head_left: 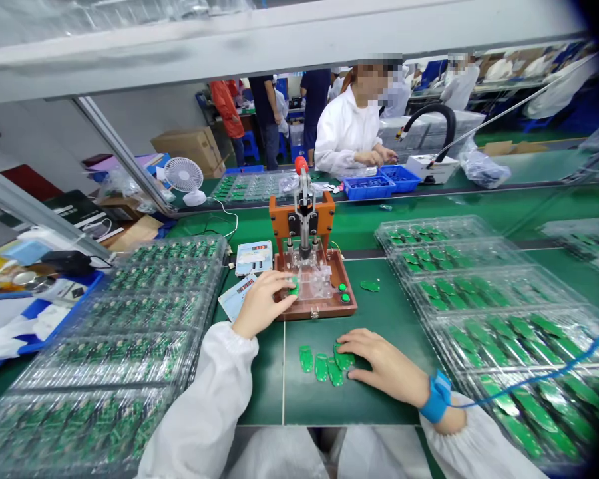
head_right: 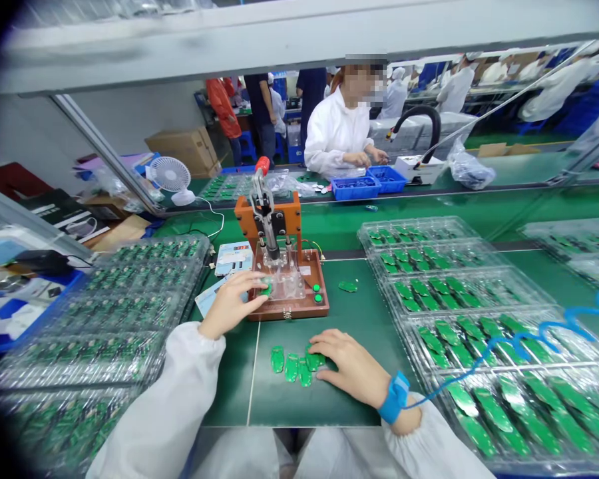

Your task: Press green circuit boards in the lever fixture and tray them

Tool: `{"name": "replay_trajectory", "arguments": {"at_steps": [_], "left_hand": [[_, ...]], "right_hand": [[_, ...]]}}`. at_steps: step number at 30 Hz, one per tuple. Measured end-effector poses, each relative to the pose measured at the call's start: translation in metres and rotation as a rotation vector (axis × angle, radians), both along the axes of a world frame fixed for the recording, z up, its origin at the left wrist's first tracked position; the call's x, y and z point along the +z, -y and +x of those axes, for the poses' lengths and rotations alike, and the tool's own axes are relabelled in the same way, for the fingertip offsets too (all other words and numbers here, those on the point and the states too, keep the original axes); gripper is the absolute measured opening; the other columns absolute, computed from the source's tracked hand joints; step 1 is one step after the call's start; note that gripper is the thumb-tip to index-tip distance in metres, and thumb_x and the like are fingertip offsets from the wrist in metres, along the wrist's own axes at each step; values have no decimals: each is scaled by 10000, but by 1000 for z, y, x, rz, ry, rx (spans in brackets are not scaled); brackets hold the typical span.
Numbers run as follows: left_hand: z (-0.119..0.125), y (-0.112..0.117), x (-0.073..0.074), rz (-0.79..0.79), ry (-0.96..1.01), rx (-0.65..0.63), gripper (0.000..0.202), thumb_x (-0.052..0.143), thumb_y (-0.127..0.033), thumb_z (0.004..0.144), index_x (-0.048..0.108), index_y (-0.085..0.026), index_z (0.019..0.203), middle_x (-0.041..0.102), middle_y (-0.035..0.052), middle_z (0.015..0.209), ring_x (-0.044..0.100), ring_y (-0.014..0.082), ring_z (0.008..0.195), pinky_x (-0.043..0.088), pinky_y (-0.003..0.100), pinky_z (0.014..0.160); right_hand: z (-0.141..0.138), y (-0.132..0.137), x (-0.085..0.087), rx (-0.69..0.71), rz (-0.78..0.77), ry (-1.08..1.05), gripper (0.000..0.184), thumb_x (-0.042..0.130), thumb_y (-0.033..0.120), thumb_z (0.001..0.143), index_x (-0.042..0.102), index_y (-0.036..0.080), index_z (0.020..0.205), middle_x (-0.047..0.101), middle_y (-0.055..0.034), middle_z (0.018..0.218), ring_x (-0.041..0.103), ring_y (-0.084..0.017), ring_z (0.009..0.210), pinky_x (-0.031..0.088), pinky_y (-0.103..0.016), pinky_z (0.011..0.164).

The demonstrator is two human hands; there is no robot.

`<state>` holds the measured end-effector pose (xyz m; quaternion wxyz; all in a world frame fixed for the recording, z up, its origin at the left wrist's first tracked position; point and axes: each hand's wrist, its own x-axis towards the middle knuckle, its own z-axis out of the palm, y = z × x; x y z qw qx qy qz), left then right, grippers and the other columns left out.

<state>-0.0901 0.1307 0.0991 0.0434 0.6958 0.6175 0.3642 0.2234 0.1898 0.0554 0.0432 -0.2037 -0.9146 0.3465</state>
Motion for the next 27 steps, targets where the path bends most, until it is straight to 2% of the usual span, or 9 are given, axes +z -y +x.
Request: {"name": "replay_trajectory", "arguments": {"at_steps": [5, 10, 15, 21, 27], "left_hand": [[1, -11, 2, -43, -9, -67, 120, 715, -224, 873, 751, -205, 986, 745, 66, 1176, 643, 264, 1141, 519, 479, 1034], [5, -7, 1, -32, -30, -49, 90, 703, -232, 884, 735, -202, 963, 731, 69, 1192, 626, 270, 1166, 508, 486, 1040], [11, -5, -8, 36, -37, 2, 74, 661, -229, 917, 712, -192, 957, 713, 78, 1207, 598, 279, 1202, 478, 508, 1074], [18, -3, -21, 88, -26, 49, 99, 610, -230, 935, 688, -191, 981, 695, 92, 1224, 539, 296, 1313, 460, 535, 1108], [26, 4, -42, 153, -7, 119, 193, 537, -268, 1010, 665, -190, 1131, 652, 103, 1334, 473, 284, 1393, 432, 544, 1148]], "right_hand": [[0, 3, -2, -10, 18, -55, 317, 726, 265, 874, 696, 255, 1190, 680, -84, 1300, 590, -294, 1257, 484, -505, 1084], [-7, -7, 21, -14, -2, -231, 230, 698, 305, 908, 693, 258, 1132, 670, -80, 1301, 596, -261, 1247, 502, -462, 1071], [-38, -41, 38, -128, 78, -499, 190, 688, 345, 926, 705, 263, 1096, 679, -85, 1288, 606, -258, 1246, 494, -475, 1086], [-80, -82, 27, -125, 128, -534, 213, 718, 366, 894, 730, 251, 1073, 703, -83, 1241, 612, -267, 1250, 484, -493, 1102], [-86, -89, 19, -76, 142, -513, 265, 721, 403, 901, 731, 261, 1124, 711, -77, 1244, 605, -266, 1251, 473, -497, 1115]]}}
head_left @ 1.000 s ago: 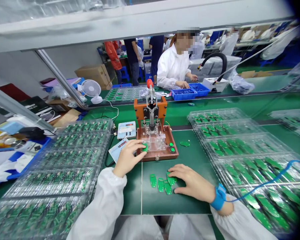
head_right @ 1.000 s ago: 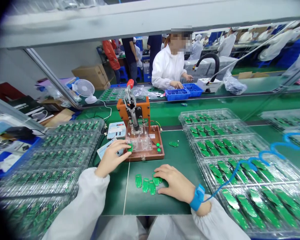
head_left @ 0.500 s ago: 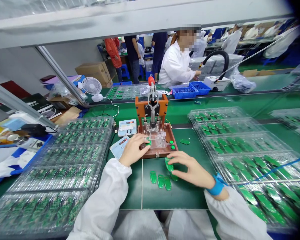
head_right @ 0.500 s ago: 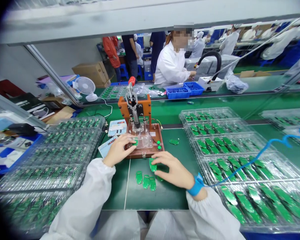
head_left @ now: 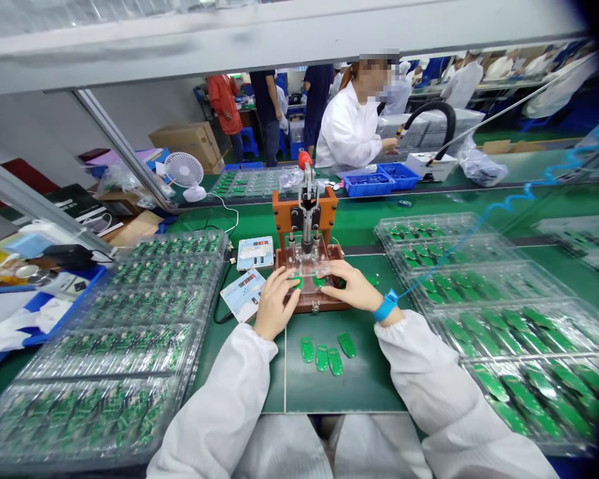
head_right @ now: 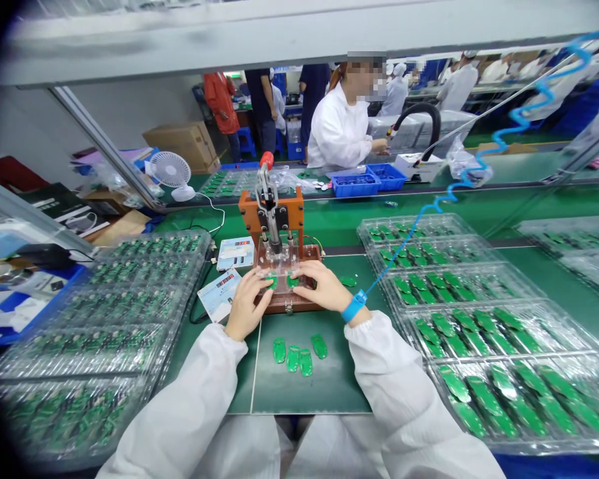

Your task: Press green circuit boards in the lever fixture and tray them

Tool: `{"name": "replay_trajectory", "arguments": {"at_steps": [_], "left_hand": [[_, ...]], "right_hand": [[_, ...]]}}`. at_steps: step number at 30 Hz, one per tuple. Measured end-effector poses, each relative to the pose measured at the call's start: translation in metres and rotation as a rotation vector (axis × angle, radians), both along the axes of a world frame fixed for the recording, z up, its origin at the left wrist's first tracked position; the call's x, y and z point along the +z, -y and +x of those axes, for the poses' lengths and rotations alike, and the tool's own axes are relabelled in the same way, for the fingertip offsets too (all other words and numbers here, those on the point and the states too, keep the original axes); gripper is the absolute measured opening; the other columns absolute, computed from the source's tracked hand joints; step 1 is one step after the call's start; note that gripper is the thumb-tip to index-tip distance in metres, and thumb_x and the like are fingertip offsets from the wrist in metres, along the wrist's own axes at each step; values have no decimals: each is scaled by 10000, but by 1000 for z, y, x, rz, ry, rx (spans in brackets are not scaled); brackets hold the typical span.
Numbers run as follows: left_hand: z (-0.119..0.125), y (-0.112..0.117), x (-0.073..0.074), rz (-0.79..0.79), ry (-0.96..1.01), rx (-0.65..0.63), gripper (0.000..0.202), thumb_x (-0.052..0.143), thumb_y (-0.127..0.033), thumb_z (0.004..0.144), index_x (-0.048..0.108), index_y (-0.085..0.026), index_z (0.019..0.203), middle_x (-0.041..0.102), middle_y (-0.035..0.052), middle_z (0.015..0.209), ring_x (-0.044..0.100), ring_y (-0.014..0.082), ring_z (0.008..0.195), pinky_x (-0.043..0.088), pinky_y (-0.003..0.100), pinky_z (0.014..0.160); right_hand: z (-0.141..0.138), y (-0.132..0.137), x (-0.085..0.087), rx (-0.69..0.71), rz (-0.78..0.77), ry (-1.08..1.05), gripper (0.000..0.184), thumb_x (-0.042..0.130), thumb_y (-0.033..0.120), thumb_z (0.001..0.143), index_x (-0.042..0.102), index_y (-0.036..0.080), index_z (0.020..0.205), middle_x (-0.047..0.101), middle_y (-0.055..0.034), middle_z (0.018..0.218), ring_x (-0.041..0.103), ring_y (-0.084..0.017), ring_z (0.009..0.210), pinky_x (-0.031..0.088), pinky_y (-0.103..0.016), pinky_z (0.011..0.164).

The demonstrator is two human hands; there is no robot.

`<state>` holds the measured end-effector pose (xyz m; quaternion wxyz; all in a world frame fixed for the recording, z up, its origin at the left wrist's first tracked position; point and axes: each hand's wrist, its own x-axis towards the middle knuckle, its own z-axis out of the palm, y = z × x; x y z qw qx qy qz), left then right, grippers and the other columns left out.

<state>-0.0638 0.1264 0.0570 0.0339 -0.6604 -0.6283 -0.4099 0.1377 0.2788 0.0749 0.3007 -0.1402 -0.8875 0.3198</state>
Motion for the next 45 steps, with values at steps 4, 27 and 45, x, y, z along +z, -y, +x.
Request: {"name": "replay_trajectory", "arguments": {"at_steps": [4, 27, 45], "left_hand": [[2, 3, -9, 36, -14, 22, 235, 513, -290, 1028, 659, -194, 1186, 636, 108, 1353, 453, 288, 1416, 425, 545, 1154], [37, 12, -1, 207, 11, -426, 34, 607, -184, 910, 628, -179, 883, 704, 72, 833, 660, 217, 874, 571, 383, 808], [36, 10, -5, 191, 75, -446, 26, 606, -171, 905, 616, -183, 884, 700, 67, 836, 640, 215, 870, 555, 379, 815]], "right_hand": [[0, 2, -3, 11, 6, -1, 269, 701, 420, 921, 726, 267, 1141, 708, -72, 1261, 586, -265, 1282, 453, -508, 1138], [-55, -44, 164, -262, 159, -464, 394, 535, 486, 1016, 614, 232, 1307, 691, -67, 1285, 618, -235, 1257, 481, -441, 1119], [-33, 68, 196, -224, 451, -407, 338, 498, 270, 1060, 615, 274, 1377, 708, 8, 1285, 683, -223, 1206, 567, -392, 1097]]}}
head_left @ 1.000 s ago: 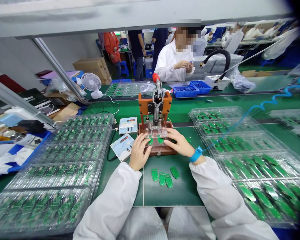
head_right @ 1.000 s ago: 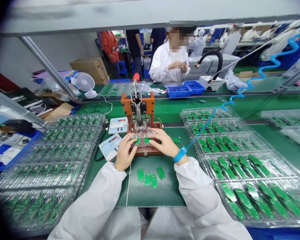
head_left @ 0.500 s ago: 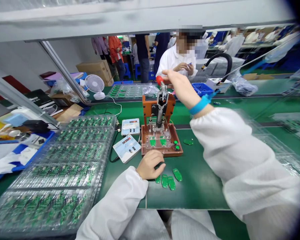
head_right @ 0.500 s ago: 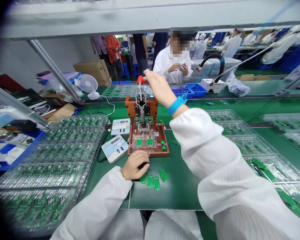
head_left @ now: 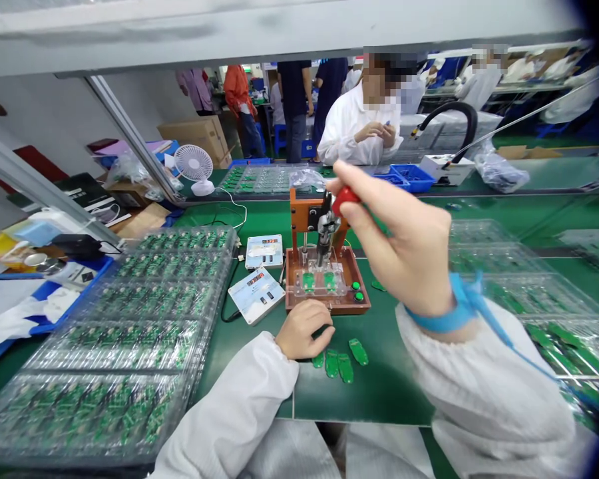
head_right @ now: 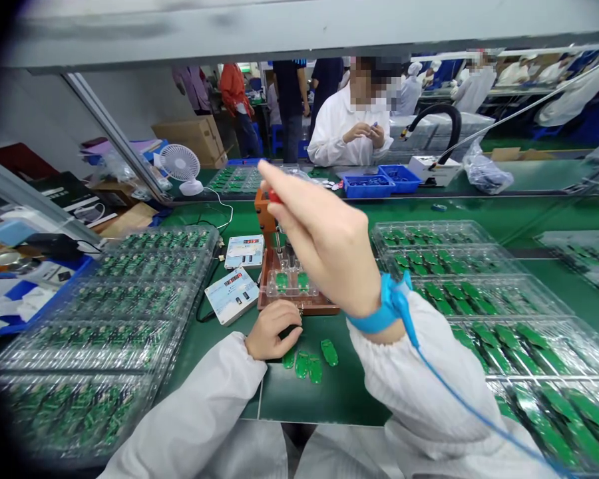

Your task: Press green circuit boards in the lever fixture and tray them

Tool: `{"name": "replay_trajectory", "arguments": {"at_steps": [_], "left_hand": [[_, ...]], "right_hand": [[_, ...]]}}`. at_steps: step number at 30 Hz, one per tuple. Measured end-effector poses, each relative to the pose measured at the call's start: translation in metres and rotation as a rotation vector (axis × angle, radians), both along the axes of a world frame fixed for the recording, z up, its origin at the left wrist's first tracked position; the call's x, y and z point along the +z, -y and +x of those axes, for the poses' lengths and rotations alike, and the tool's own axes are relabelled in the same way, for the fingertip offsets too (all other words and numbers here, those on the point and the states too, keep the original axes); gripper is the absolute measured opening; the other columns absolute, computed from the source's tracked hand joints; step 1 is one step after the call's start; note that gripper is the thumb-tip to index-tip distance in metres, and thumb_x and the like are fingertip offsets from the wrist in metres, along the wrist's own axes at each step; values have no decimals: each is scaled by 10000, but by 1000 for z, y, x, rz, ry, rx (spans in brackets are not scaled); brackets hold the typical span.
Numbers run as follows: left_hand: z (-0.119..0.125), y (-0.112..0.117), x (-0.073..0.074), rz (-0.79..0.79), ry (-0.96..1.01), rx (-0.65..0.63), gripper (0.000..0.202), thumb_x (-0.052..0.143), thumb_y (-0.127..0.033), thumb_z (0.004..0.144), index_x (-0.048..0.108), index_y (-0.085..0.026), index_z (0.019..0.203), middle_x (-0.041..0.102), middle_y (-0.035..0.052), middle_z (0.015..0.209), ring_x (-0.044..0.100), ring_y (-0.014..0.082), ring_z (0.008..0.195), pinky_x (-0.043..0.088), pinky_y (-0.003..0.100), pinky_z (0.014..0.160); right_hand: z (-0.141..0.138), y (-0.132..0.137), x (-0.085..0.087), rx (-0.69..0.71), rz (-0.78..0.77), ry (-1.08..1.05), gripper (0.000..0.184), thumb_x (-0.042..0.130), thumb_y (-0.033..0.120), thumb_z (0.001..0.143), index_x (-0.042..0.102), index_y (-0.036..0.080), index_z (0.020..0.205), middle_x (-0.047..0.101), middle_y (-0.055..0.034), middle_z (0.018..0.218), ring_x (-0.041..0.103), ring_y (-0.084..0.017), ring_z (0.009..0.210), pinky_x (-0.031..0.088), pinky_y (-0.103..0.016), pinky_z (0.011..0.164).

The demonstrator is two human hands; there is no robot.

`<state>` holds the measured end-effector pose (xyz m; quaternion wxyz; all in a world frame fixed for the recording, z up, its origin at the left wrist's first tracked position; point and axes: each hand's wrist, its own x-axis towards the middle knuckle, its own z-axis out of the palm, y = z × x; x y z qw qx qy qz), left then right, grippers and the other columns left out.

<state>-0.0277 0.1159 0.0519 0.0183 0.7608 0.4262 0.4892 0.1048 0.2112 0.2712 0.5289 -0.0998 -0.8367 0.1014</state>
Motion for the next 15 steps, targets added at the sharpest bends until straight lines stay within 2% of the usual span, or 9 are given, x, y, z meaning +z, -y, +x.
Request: {"name": "replay_trajectory", "arguments": {"at_steps": [3, 7, 12, 15], "left_hand": [[0, 0, 0, -12, -2, 3, 34, 600, -165, 908, 620, -183, 888, 700, 67, 844, 640, 215, 877, 554, 383, 823], [1, 0, 1, -15, -2, -1, 38, 603, -149, 903, 617, -179, 885, 700, 67, 842, 638, 214, 878, 553, 381, 821], [1, 0, 1, -15, -3, 4, 46, 591, -150, 907, 618, -180, 884, 706, 65, 846, 639, 210, 878, 550, 373, 812], [1, 0, 2, -24, 2, 5, 56, 583, -155, 912, 622, -182, 883, 705, 63, 836, 638, 210, 873, 546, 371, 808]], "right_hand": [[7, 9, -19, -13, 21, 28, 371, 519, 195, 1037, 619, 276, 1385, 693, 13, 1321, 667, -227, 1237, 556, -387, 1122], [12, 9, -38, 21, -23, 3, 429, 556, 98, 999, 615, 249, 1397, 666, -3, 1368, 636, -215, 1283, 525, -344, 1154], [11, 4, -65, 153, -61, -12, 522, 553, 10, 967, 592, 272, 1418, 648, -12, 1391, 574, -239, 1356, 502, -418, 1181], [7, 3, -79, 174, -65, 1, 569, 530, -9, 963, 544, 264, 1462, 619, -38, 1429, 512, -257, 1414, 490, -458, 1188]]}}
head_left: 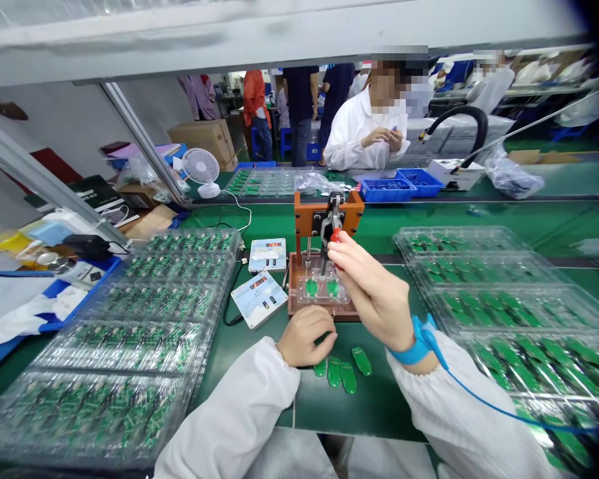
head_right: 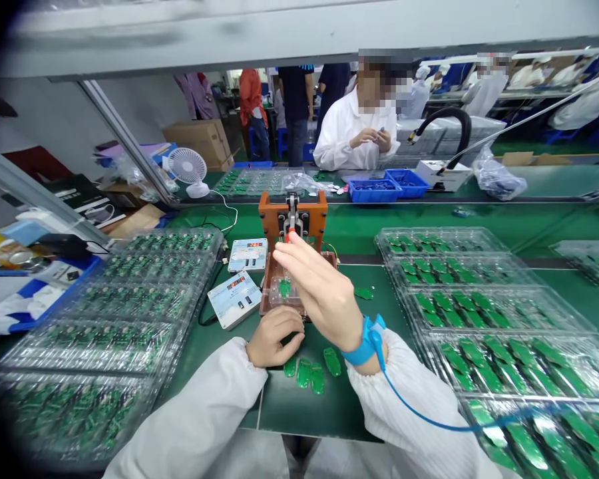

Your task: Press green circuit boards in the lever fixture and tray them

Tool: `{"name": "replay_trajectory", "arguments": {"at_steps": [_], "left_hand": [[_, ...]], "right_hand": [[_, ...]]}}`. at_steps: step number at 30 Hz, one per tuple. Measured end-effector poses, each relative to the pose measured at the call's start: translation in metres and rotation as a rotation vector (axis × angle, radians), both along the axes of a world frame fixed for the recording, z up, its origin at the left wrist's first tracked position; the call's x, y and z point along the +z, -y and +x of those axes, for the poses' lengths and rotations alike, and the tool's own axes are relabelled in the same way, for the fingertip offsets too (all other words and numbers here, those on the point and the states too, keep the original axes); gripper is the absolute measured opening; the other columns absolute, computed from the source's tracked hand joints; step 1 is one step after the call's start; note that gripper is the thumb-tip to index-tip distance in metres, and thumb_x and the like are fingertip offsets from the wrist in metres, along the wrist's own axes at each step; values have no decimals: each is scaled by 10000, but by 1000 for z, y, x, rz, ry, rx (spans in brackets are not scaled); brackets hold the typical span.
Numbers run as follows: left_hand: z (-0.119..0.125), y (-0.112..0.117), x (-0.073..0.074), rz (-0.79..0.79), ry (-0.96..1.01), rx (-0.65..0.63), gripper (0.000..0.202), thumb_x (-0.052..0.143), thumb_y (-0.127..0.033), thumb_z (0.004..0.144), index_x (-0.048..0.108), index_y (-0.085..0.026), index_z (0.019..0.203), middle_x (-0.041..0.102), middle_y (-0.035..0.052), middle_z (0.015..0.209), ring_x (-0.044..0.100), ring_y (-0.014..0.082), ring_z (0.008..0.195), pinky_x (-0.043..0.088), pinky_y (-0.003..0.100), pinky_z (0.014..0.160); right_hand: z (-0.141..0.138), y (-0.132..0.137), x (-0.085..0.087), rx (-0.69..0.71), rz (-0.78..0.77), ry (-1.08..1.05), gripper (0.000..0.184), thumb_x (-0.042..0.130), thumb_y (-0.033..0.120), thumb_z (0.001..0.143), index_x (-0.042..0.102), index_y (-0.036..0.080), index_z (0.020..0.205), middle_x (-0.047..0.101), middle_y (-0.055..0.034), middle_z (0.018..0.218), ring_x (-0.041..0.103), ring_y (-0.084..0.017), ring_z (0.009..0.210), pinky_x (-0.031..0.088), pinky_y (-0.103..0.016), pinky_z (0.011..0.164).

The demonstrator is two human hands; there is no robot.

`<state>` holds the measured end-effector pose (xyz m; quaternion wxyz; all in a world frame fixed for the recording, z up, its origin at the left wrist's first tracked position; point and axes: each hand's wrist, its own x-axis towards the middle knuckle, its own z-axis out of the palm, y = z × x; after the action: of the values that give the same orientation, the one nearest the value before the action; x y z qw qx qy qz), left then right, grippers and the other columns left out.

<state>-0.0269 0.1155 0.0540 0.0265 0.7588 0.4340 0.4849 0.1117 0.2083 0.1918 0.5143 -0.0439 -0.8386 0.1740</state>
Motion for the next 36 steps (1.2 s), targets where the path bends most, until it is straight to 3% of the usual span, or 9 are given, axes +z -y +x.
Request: {"name": "replay_trajectory", "arguments": {"at_steps": [6, 10, 15, 18, 20, 22, 25, 28, 36], "left_hand": [[3, 1, 4, -65, 62, -7, 74, 593, -184, 919, 648, -178, 869, 718, 67, 849, 658, 211, 882, 542, 376, 837], [-6, 5, 21, -268, 173, -106, 166, 647, -288, 938, 690, -170, 828, 745, 75, 867, 688, 207, 869, 545, 367, 856], [-60, 12, 62, -739, 261, -218, 274, 747, -430, 873, 740, -156, 876, 753, 62, 818, 697, 175, 732, 542, 273, 681], [-105, 4, 76, -810, 144, -5, 347, 735, -426, 870, 726, -170, 1104, 768, 91, 1009, 723, 237, 937, 565, 336, 832], [-129, -8, 76, -841, -96, 288, 538, 788, -427, 801, 673, -188, 1269, 661, 144, 1345, 597, 339, 1269, 482, 455, 1062], [-144, -22, 70, -972, -365, 495, 866, 858, -462, 695, 535, -210, 1459, 354, 162, 1630, 272, 431, 1512, 293, 549, 1210], [-153, -37, 61, -1187, -595, 532, 1171, 861, -568, 647, 279, -240, 1609, 25, 138, 1713, -23, 449, 1559, 163, 585, 1246], [-153, -43, 57, -1229, -663, 497, 1216, 830, -618, 652, 207, -250, 1629, -15, 125, 1714, -55, 451, 1556, 154, 603, 1242], [-156, -46, 51, -1238, -673, 478, 1238, 801, -720, 606, 248, -268, 1617, 64, 138, 1713, -26, 484, 1549, 200, 634, 1216]], "right_hand": [[-11, -1, -16, 39, -54, -93, 588, 505, -10, 954, 548, 299, 1452, 630, -41, 1401, 509, -281, 1414, 481, -542, 1180], [-19, -1, -24, 52, -106, -155, 559, 521, 29, 949, 560, 319, 1425, 632, -49, 1382, 496, -313, 1421, 458, -620, 1173], [-22, 0, -30, 56, -127, -169, 560, 517, 47, 946, 541, 315, 1437, 622, -56, 1385, 481, -319, 1432, 435, -639, 1182], [-23, 0, -30, 75, -145, -176, 557, 516, 47, 945, 544, 317, 1432, 615, -58, 1390, 467, -313, 1443, 425, -627, 1192], [-23, 0, -29, 86, -152, -190, 547, 512, 44, 948, 555, 318, 1419, 622, -57, 1378, 474, -306, 1438, 427, -620, 1192], [-23, 1, -28, 94, -149, -200, 544, 508, 35, 950, 560, 315, 1412, 626, -57, 1367, 476, -297, 1435, 432, -610, 1191], [-23, 1, -27, 100, -143, -192, 544, 507, 26, 950, 556, 304, 1415, 626, -58, 1364, 474, -293, 1435, 436, -602, 1191], [-22, 1, -27, 94, -152, -175, 526, 502, 49, 958, 556, 310, 1411, 631, -54, 1366, 479, -308, 1431, 439, -621, 1181], [-22, 2, -27, 86, -165, -180, 483, 502, 77, 966, 571, 305, 1386, 635, -58, 1361, 481, -316, 1430, 454, -621, 1169]]}}
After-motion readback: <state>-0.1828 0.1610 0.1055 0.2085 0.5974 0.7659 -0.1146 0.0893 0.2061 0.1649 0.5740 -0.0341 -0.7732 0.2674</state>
